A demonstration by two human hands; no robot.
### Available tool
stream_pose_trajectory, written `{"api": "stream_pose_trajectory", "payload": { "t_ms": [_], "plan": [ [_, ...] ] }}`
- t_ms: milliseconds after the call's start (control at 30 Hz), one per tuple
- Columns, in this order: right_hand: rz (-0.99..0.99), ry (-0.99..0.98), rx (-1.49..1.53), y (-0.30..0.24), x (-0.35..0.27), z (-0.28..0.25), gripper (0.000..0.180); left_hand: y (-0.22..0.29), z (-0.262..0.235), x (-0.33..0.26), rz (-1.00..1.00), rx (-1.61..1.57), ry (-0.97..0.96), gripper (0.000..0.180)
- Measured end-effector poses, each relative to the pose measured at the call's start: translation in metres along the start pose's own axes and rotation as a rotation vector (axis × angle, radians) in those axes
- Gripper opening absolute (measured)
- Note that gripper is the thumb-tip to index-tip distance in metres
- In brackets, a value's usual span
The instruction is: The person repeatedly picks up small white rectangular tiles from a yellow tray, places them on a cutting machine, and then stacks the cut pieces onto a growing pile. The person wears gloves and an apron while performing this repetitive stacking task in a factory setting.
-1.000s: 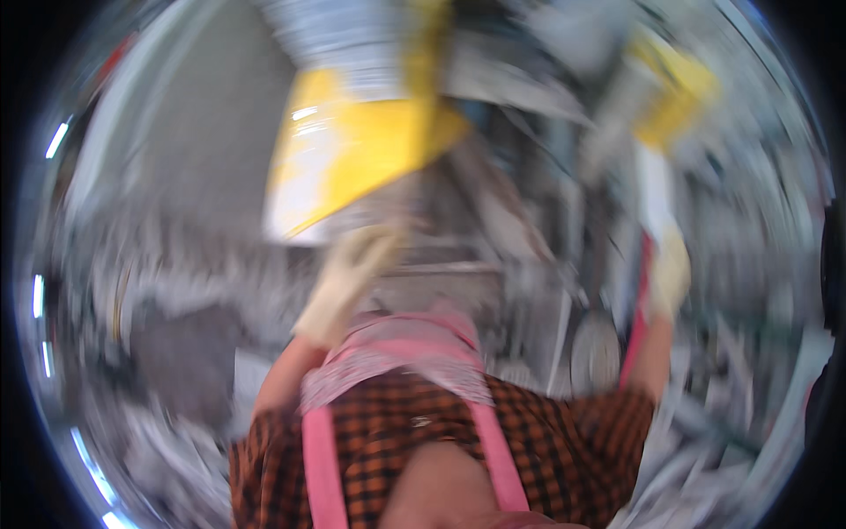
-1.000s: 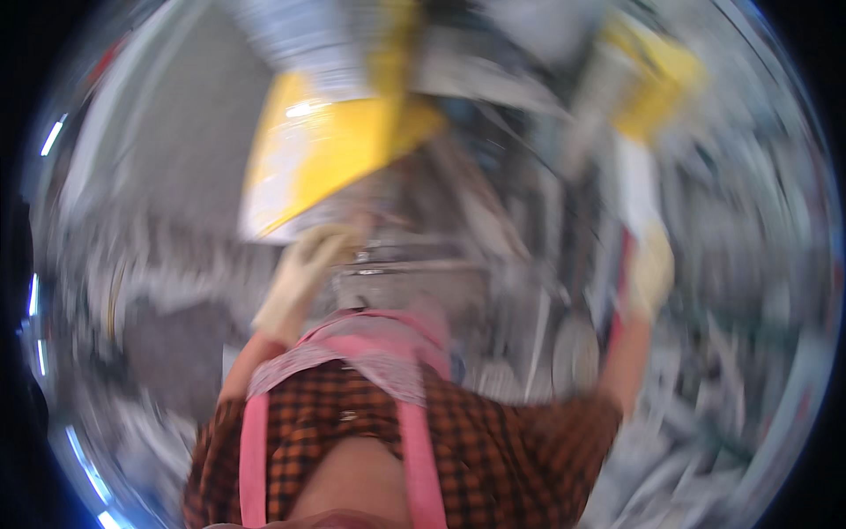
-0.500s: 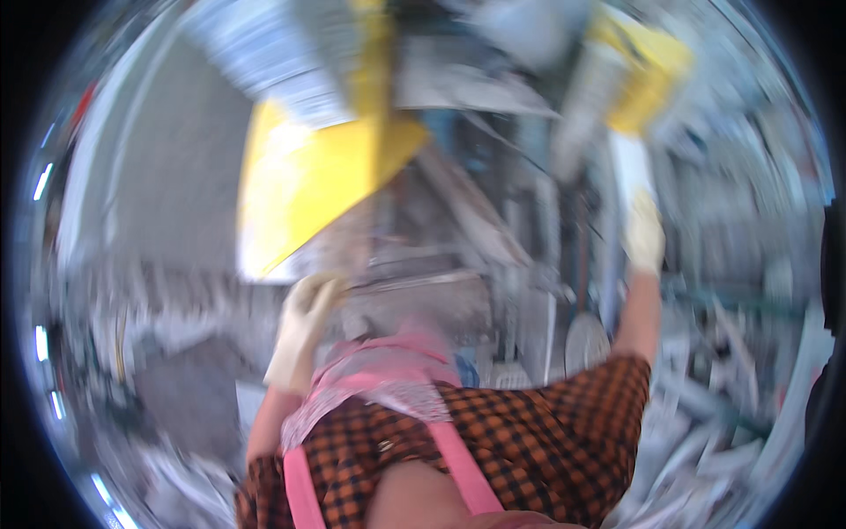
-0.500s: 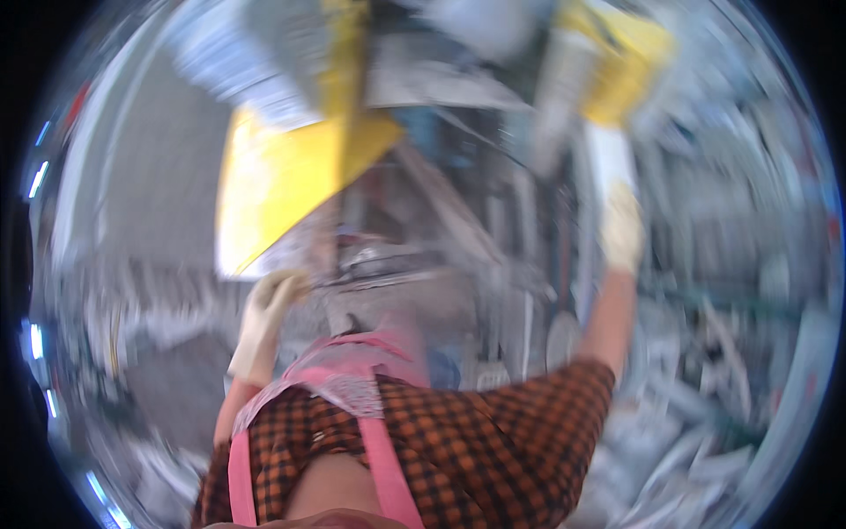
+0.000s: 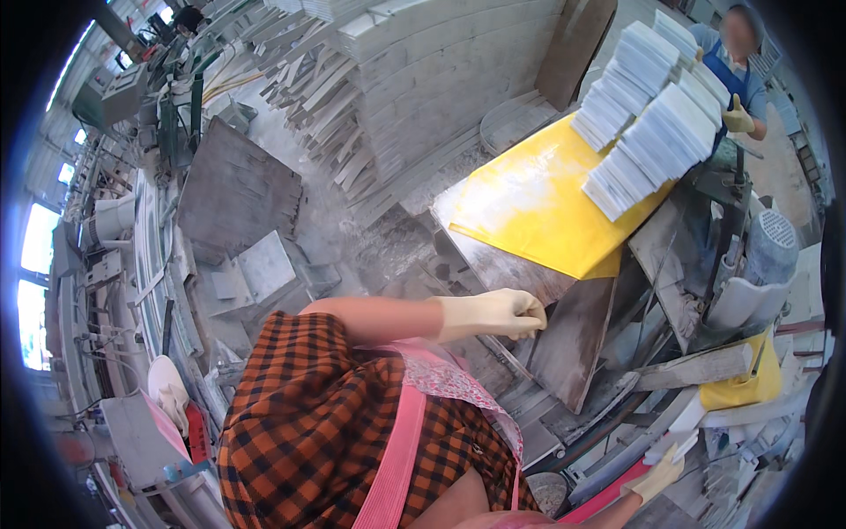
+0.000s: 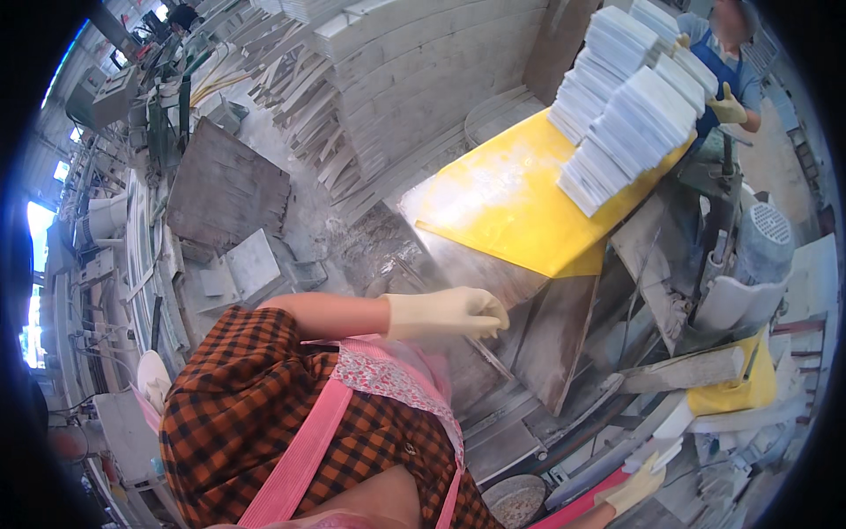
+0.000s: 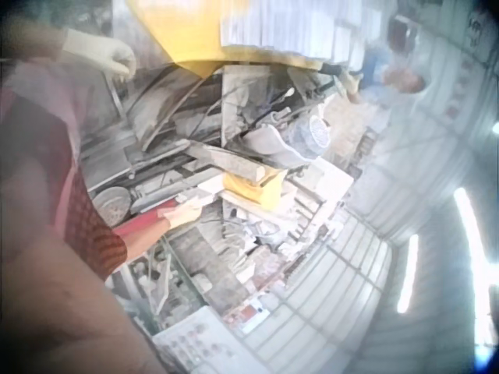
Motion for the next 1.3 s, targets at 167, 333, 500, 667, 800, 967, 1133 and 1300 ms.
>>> {"api": "stream_pose_trajectory", "payload": {
  "t_ms": [167,333,500,667,800,967,1133,1300],
  "plan": [
    [-0.230,-0.228,0.378,-0.197,-0.100,0.068,0.045,0.027,-0.011,0.015,0.097,-0.338,-0.133,0.068],
    [-0.787,-0.444,0.323,-0.461,-0.223,0.187,0.051,0.056,-0.109,0.010,0.479,-0.634,-0.111,0.092],
    [-1.461,-0.156,-0.034,-0.657,-0.362,0.275,0.066,0.034,-0.294,-0.038,0.502,-1.136,0.190,0.033],
    [-1.858,0.222,0.139,-0.811,-0.452,0.296,0.043,0.056,-0.455,-0.119,0.791,-1.169,0.333,0.049],
    [-1.917,0.263,0.169,-0.907,-0.468,0.316,0.035,0.094,-0.566,-0.149,0.699,-0.771,0.609,0.061],
    [-1.912,0.309,0.166,-0.975,-0.479,0.366,0.035,0.107,-0.644,-0.152,0.772,-0.684,0.651,0.072],
    [-1.929,0.163,0.082,-0.999,-0.474,0.411,0.043,0.093,-0.683,-0.146,0.641,-0.595,0.721,0.070],
    [-1.439,-0.764,0.558,-1.014,-0.448,0.440,0.032,0.092,-0.684,-0.165,0.345,-0.485,0.681,0.064]
  ]
}}
Point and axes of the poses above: each hand's wrist, its own x-axis towards the middle knuckle, its own z-axis out of the palm, y = z × x, the point moved 8 cm from there along x, towards the middle knuckle, and after that the axes turned 5 degrees about -x, right-handed, at the moved point
